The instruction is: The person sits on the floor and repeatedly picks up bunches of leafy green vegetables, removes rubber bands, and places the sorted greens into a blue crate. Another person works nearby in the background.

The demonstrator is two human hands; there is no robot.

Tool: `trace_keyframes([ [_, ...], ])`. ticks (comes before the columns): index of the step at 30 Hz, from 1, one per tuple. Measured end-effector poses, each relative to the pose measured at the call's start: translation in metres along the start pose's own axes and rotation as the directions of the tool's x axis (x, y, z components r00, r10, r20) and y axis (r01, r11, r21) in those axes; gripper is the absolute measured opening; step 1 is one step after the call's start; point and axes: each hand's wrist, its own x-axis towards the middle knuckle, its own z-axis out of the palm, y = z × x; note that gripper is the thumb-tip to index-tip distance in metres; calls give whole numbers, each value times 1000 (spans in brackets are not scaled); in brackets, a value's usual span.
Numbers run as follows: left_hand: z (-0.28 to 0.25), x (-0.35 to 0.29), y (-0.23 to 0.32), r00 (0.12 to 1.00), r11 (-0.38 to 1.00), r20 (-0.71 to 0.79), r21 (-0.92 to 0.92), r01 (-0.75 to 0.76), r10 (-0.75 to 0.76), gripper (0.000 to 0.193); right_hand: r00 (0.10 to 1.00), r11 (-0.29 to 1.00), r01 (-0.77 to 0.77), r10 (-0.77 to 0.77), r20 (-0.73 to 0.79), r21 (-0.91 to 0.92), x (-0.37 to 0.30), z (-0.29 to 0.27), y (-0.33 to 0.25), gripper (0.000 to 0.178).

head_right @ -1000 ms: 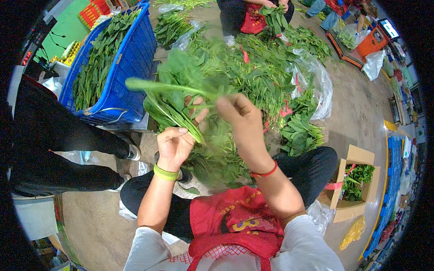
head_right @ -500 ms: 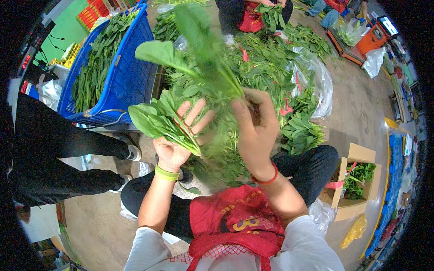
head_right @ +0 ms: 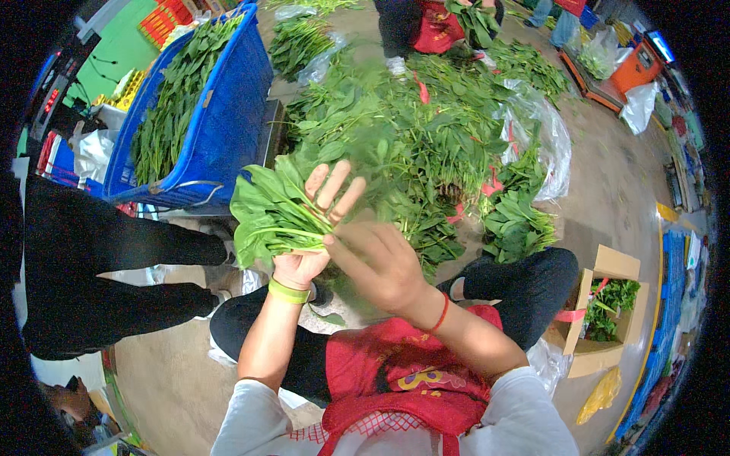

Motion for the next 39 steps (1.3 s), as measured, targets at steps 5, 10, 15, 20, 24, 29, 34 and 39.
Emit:
trace_keyframes([
  [5, -12, -5, -1, 999, 997, 24, -76, -33, 35, 73, 986, 981, -163, 157, 61, 107, 2, 2, -14, 46],
  [10, -12, -1, -1, 1000, 1000, 18, -19, 23, -23, 71, 981, 975, -196, 196, 15, 108, -15, 14, -10, 45],
  [15, 3, -7, 2, 987, 946, 80, 305, 110, -140, 102, 993, 998, -62, 63, -100, 7, -12, 9, 0, 40],
  [20, 6, -11, -9, 998, 995, 1, -76, 69, -70, 96, 999, 998, 12, -14, -39, -62, -19, 2, 6, 43],
  [24, 17, -4, -4, 973, 993, -213, -98, 69, -89, 89, 981, 974, -196, 196, 8, 113, -16, -1, 3, 42],
  [29, 9, -5, -1, 981, 990, -187, -142, 22, -49, 92, 910, 878, -414, 409, 73, 240, -4, -4, 6, 23],
  [34, 4, -5, -4, 994, 996, -109, -90, 14, -24, 88, 823, 793, -567, 535, 191, 222, 10, -5, 4, 16],
  [39, 1, -7, -6, 986, 990, -162, -140, 22, -45, 76, 739, 713, -672, 630, 239, 200, 7, 2, 10, 18],
])
